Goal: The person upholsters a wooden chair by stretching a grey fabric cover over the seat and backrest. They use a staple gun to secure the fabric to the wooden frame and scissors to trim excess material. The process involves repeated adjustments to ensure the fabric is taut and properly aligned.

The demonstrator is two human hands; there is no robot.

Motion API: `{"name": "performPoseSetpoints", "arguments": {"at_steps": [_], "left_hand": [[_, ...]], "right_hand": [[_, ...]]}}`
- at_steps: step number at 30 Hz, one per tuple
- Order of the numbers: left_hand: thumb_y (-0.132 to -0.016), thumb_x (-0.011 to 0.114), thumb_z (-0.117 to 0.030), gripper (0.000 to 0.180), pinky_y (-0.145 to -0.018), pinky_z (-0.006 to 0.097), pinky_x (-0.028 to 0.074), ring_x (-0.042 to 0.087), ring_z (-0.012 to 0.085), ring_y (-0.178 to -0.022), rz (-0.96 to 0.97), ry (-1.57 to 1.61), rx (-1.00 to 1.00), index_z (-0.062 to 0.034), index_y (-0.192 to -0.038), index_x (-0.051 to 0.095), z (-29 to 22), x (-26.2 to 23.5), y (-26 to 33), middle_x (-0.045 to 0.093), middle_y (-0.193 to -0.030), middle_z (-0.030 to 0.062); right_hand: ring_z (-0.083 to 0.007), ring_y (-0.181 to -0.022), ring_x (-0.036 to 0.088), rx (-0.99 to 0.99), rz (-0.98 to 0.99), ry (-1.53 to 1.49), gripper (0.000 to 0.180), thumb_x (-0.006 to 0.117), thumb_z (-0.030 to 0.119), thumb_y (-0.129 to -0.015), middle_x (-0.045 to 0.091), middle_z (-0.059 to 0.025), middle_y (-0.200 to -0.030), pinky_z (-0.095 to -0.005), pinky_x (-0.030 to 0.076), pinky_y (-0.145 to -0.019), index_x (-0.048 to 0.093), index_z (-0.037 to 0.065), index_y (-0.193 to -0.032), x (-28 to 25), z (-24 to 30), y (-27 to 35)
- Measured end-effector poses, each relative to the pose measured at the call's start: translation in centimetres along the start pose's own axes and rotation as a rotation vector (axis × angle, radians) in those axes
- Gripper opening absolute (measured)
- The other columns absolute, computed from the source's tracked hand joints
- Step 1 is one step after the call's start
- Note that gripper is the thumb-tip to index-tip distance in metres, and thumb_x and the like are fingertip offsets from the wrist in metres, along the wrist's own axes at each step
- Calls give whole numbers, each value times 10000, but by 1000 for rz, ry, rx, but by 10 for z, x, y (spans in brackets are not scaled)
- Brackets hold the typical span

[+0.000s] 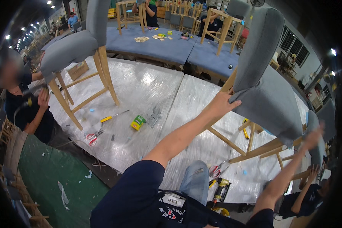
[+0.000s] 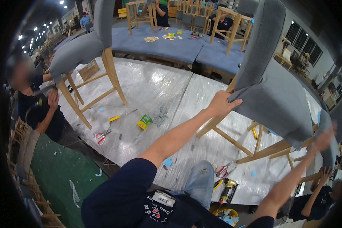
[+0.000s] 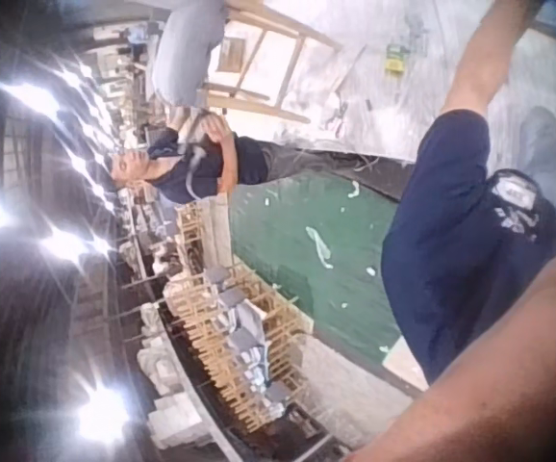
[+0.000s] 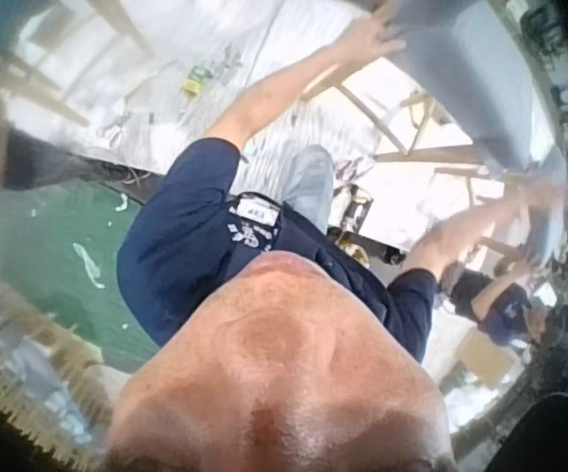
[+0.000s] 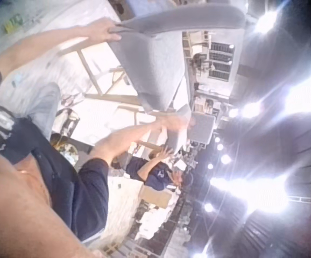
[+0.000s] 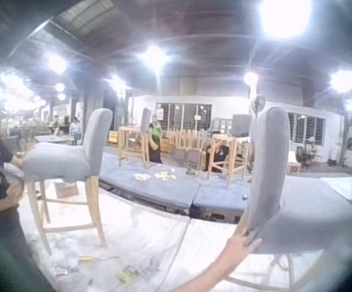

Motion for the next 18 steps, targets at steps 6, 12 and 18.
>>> {"name": "performPoseSetpoints", "arguments": {"at_steps": [6, 12, 18], "left_hand": [[-879, 694, -461, 522, -772, 387, 533, 706, 308, -838, -35, -22, -91, 8, -1107, 710, 6, -19, 11, 728, -956, 194], [-901, 700, -380, 472, -760, 341, 532, 699, 214, -852, 13, 39, -58, 19, -1153, 682, 16, 0, -2, 742, -942, 150], [-914, 698, -367, 467, -782, 325, 524, 711, 218, -884, -45, -2, 26, 58, -1107, 688, 23, -21, -4, 731, -1036, 196]], "right_hand": [[-269, -1330, 487, -163, 266, -184, 425, 391, 361, -1061, 588, -107, -1373, -432, 282, -1144, 612, 121, -1335, 67, 171, 78], [-323, -1342, 479, -84, -362, -57, 425, 379, 348, -1060, 553, -114, -1427, -465, 255, -1169, 599, 141, -1358, -49, 50, 0], [-367, -934, 652, -208, 27, -56, 323, 485, 292, -965, 704, -152, -1018, -460, 483, -872, 725, 89, -1039, 45, 248, 62]]}}
Point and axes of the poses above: each hand's wrist, its own y-axis away from the middle knuckle, its own x-axis out of the palm, z = x × y, the point moved 9 cm from there along -y, towards the middle knuckle
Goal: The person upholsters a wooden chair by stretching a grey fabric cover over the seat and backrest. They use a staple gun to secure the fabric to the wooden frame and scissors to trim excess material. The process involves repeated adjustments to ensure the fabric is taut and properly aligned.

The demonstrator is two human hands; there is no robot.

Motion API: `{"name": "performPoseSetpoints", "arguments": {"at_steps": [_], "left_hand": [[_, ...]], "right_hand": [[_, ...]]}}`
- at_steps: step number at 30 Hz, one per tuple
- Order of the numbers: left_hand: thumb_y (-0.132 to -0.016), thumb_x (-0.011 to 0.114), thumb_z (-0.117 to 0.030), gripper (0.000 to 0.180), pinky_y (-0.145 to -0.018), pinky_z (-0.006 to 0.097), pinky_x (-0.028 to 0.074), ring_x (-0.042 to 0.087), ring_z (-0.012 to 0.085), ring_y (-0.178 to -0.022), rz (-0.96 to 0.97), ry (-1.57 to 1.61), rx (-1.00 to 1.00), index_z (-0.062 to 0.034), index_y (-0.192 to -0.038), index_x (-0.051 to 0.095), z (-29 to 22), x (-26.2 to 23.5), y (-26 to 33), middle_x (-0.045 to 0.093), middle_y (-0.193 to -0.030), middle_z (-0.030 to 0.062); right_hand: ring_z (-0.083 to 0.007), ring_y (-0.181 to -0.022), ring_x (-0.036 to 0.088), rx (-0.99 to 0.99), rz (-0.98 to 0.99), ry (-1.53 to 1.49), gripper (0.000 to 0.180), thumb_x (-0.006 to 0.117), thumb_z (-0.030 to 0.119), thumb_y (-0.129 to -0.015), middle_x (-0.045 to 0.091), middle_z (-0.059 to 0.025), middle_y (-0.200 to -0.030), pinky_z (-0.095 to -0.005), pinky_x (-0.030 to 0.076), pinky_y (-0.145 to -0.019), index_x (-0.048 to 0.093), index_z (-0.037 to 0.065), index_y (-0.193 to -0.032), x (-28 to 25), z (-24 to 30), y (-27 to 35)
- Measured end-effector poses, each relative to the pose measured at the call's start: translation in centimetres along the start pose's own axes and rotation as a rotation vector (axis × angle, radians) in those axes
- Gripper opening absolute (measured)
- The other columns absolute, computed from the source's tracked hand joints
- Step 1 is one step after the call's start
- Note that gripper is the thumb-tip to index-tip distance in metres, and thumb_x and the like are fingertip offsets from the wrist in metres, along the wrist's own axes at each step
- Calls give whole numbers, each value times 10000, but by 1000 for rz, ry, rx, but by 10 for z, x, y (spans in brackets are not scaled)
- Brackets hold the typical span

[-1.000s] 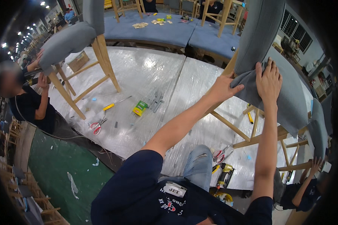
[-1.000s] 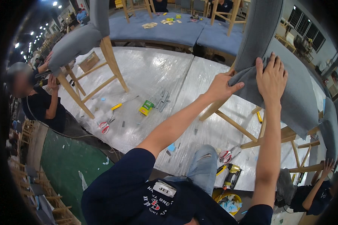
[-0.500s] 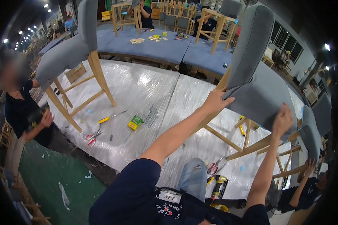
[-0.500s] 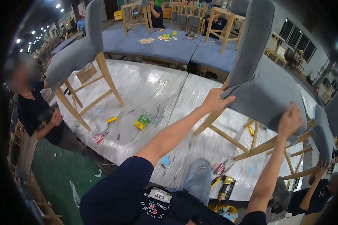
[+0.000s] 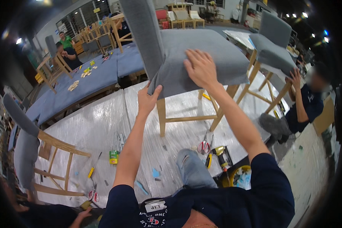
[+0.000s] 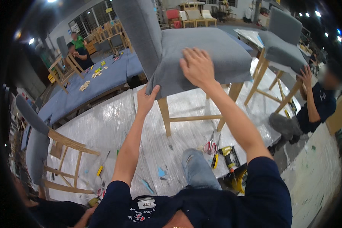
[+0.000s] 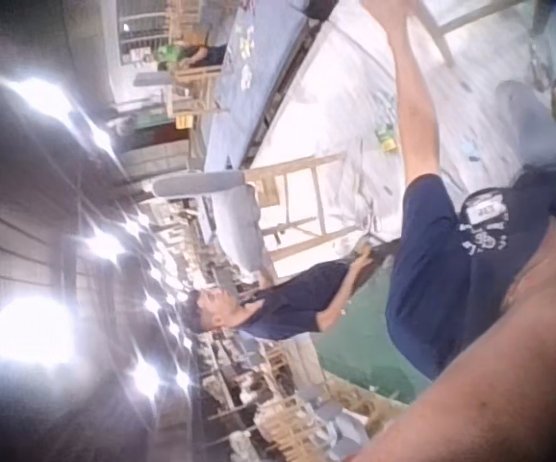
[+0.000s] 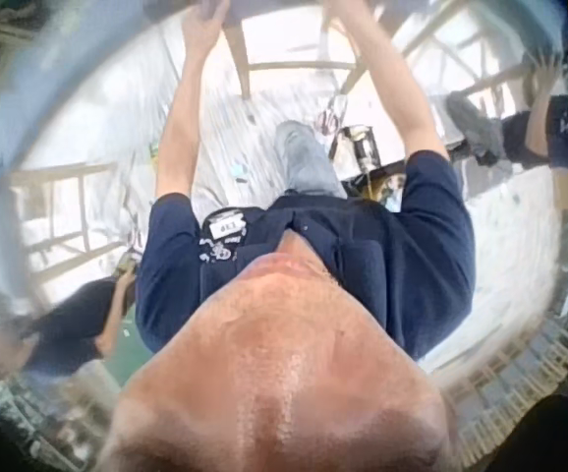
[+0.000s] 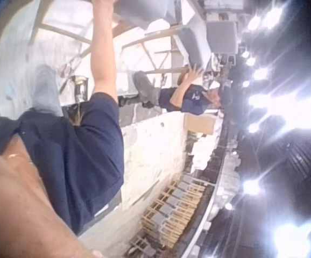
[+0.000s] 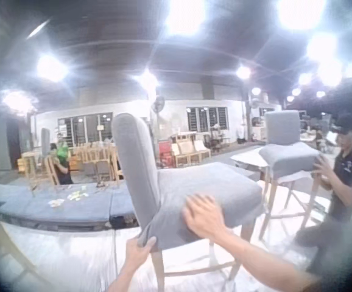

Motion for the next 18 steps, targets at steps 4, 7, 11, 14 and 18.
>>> {"name": "performPoseSetpoints", "arguments": {"at_steps": [4, 7, 11, 14, 18], "left_hand": [[-914, 717, -355, 480, -782, 307, 519, 680, 170, -863, 21, 68, -39, 53, -1163, 677, -19, 1, 5, 737, -1006, 175], [-914, 715, -398, 515, -746, 310, 516, 661, 154, -829, -18, 66, 24, 53, -1161, 682, -17, 15, 0, 742, -956, 147], [-931, 700, -402, 490, -794, 316, 496, 620, 147, -835, 12, 46, -24, 51, -1119, 690, -22, 32, 2, 735, -934, 107], [-934, 704, -350, 481, -871, 314, 486, 632, 159, -925, 83, 27, -75, 72, -1163, 667, -13, 20, 7, 730, -1025, 139], [-947, 685, -334, 498, -907, 310, 474, 641, 180, -979, 29, -91, -81, 101, -1186, 648, -21, -15, 2, 723, -1065, 156]], "right_hand": [[-311, -1100, 638, -136, -147, 44, 390, 410, 302, -1023, 671, -151, -1200, -420, 443, -1011, 657, 73, -1220, -31, -42, -34], [-287, -1077, 648, -92, -149, 173, 351, 449, 313, -995, 684, -117, -1184, -455, 441, -986, 662, 89, -1162, -21, -56, -38], [-288, -1030, 660, 92, -76, 165, 294, 555, 353, -917, 717, -69, -1093, -506, 438, -945, 699, 123, -1029, 18, -27, 19], [-311, -1183, 551, 68, -233, -230, 332, 620, 346, -886, 635, -102, -1219, -485, 375, -1049, 660, 86, -1089, 10, 17, 49], [-303, -1181, 516, 404, -547, -738, 386, 698, 235, -857, 553, -146, -1214, -441, 383, -1047, 578, 16, -1151, -24, -25, 70]]}}
Point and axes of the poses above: each hand's wrist, its own y-axis away from the middle knuckle, its own x-axis out of the palm, z = x × y, the point moved 9 cm from there along -y, towards the middle knuckle
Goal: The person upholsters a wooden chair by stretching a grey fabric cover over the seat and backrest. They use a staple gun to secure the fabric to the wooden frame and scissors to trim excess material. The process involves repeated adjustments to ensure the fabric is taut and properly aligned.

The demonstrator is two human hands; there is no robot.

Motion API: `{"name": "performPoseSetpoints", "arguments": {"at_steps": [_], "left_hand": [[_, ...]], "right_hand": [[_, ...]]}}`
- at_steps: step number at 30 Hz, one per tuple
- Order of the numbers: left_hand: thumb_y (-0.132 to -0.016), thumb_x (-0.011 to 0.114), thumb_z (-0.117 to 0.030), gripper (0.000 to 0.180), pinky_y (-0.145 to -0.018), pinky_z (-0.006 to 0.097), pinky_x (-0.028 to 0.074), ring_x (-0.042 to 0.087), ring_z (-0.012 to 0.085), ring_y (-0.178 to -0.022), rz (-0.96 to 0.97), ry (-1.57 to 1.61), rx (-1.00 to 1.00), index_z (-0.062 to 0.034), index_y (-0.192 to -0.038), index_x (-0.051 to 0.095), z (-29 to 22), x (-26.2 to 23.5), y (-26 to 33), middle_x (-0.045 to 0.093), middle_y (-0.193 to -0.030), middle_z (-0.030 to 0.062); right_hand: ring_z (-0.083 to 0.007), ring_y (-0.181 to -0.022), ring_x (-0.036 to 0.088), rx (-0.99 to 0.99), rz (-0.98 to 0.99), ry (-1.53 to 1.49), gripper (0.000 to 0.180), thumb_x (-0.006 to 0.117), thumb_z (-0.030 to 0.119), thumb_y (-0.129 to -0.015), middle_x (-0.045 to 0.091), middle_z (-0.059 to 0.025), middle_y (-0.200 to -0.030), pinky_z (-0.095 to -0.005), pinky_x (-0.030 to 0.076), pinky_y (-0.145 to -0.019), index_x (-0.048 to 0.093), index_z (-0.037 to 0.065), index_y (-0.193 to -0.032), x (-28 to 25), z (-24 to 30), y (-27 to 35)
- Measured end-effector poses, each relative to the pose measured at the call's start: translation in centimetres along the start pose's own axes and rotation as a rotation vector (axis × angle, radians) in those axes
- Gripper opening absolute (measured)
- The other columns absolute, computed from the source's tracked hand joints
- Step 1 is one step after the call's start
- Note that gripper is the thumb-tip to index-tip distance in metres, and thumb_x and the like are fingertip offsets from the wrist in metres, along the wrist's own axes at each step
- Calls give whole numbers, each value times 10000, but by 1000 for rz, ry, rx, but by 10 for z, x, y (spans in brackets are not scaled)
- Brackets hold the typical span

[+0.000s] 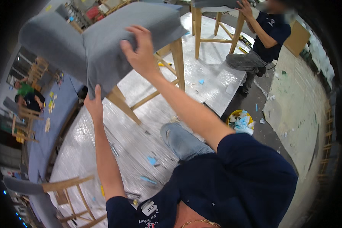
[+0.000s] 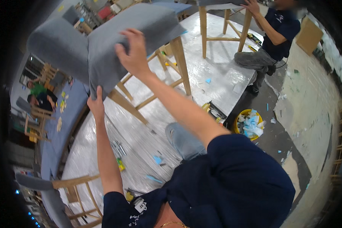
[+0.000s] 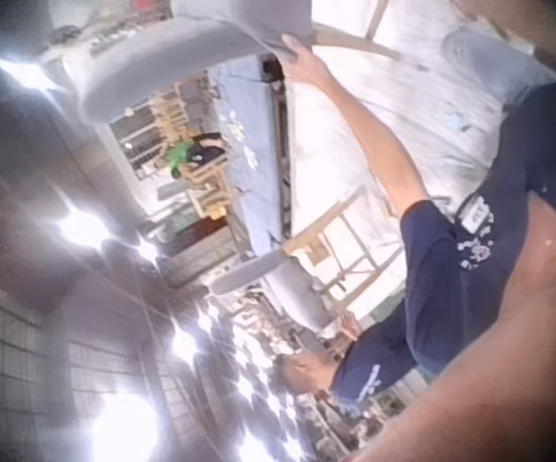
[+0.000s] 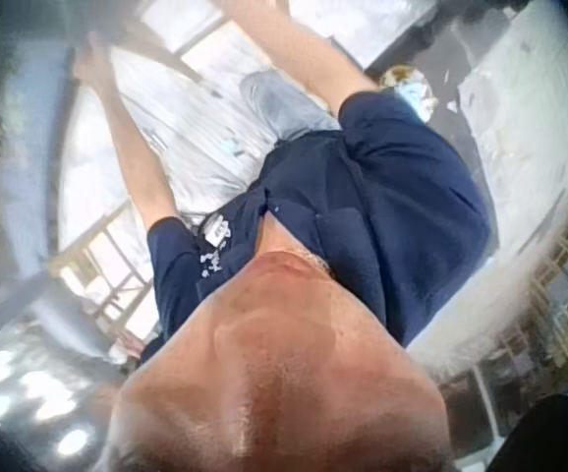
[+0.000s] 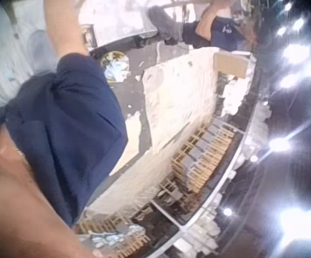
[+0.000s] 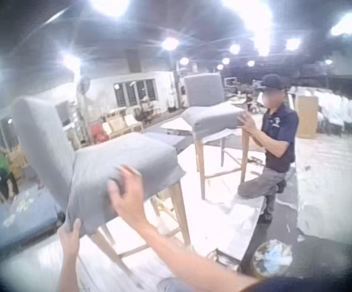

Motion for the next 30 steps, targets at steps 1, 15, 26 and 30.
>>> {"name": "performPoseSetpoints", "arguments": {"at_steps": [1, 15, 26, 30], "left_hand": [[-948, 682, -339, 505, -907, 313, 474, 642, 183, -974, 13, 14, 11, 109, -1178, 647, -3, 12, -6, 723, -1062, 160], [-943, 691, -381, 538, -865, 321, 478, 621, 185, -949, 49, -11, -77, 139, -1082, 663, 12, 25, -6, 706, -1042, 149], [-952, 685, -364, 505, -841, 306, 479, 611, 161, -901, 22, 53, -22, 130, -1059, 666, -16, 39, 4, 694, -1023, 123], [-960, 680, -327, 475, -862, 309, 476, 607, 162, -927, 26, 69, -101, 130, -1090, 659, 3, 29, 3, 690, -1046, 117]], "right_hand": [[-285, -1189, 512, 144, -181, -43, 409, 709, 210, -862, 535, -149, -1224, -416, 397, -1038, 554, 5, -1180, -37, -19, 5], [-171, -411, 606, 891, -170, -374, 573, 611, 490, -957, 555, -69, -521, -280, 501, -408, 568, 18, -635, -135, -189, 2], [-112, -435, 506, 701, -348, -699, 475, 596, 482, -979, 512, 7, -548, -258, 386, -414, 571, 83, -723, -115, -208, 21], [-147, -478, 557, 715, -282, -657, 459, 600, 480, -975, 556, -31, -620, -267, 448, -449, 593, 49, -819, -113, -187, 32]]}}
Point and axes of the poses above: each hand's wrist, its own y-axis away from the middle knuckle, its own x-axis out of the palm, z = x × y, the point moved 9 cm from there along -y, towards the middle knuckle
